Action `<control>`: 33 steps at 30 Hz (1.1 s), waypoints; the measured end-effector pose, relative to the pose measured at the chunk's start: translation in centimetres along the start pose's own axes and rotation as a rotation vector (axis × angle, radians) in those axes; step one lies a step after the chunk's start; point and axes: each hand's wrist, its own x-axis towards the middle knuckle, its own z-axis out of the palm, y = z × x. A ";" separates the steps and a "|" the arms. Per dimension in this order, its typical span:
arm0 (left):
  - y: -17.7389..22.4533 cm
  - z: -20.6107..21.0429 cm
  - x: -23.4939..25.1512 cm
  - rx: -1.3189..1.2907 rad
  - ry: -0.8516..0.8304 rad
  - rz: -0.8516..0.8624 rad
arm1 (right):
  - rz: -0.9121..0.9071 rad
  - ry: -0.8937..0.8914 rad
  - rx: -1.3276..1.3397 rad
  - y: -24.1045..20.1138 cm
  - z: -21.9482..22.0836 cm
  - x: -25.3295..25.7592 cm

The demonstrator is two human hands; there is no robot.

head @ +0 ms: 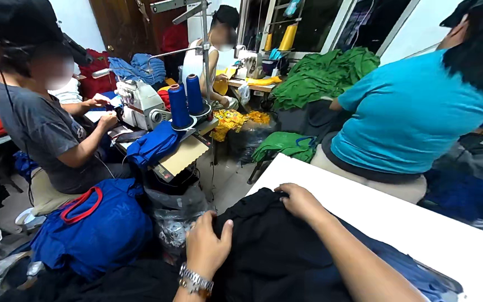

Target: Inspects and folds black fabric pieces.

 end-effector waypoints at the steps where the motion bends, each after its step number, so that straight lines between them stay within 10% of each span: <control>1: 0.8 0.1 1.1 0.100 -0.073 -0.036 | 0.014 0.004 0.005 0.0 0.0 0.1; 8: 3.1 -0.3 5.0 0.363 -0.320 -0.091 | 0.046 -0.041 0.015 1.0 -0.1 0.3; 33: 3.7 -3.3 4.7 0.287 -0.353 -0.112 | -0.073 0.230 0.235 2.3 -1.0 0.0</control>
